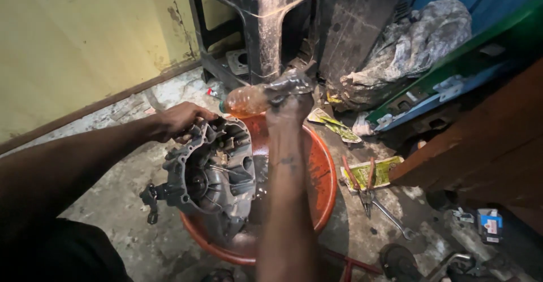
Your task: The person pours liquid from a plastic bottle onto a metal engine component inside a red basin and washes the part by hand.
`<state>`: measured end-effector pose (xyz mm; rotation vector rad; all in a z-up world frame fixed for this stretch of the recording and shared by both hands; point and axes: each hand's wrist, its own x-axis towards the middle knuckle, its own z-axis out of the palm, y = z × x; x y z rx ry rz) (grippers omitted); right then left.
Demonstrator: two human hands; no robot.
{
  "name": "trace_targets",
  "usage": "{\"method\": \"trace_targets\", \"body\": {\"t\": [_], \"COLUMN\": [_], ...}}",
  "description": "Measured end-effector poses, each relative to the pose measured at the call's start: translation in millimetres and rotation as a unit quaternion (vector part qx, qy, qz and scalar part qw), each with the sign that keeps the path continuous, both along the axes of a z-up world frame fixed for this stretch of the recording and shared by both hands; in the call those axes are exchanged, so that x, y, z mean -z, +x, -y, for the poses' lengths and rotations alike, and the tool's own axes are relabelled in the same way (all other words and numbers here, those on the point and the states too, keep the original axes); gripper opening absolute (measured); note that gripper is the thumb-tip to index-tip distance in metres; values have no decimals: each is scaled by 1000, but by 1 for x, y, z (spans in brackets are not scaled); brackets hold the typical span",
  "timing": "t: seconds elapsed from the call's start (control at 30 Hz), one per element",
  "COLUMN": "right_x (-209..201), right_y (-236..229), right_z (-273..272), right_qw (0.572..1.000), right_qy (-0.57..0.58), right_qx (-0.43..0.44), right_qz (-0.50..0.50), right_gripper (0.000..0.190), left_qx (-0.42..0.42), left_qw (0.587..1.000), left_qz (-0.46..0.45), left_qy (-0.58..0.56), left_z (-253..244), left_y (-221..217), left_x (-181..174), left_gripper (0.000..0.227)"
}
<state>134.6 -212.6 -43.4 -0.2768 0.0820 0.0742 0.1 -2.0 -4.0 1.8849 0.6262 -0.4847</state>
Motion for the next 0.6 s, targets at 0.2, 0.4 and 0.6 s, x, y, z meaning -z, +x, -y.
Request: {"method": "trace_targets", "body": {"t": [0.2, 0.4, 0.6], "right_x": [1, 30, 41], "right_y": [1, 12, 27], "right_z": [2, 12, 15], "right_qw": [999, 978, 983], "right_qy": [-41, 6, 44], "right_qx": [-4, -22, -149], "right_qz": [-3, 209, 102], "right_gripper": [14, 7, 28], "left_qx": [7, 15, 22], "left_qw": [1000, 999, 997], "left_qz": [-1, 24, 40], "left_qy": [30, 37, 64], "left_z": [2, 4, 12], "left_y": [2, 1, -1], "left_x": [-2, -7, -17], "left_gripper": [31, 35, 30]}}
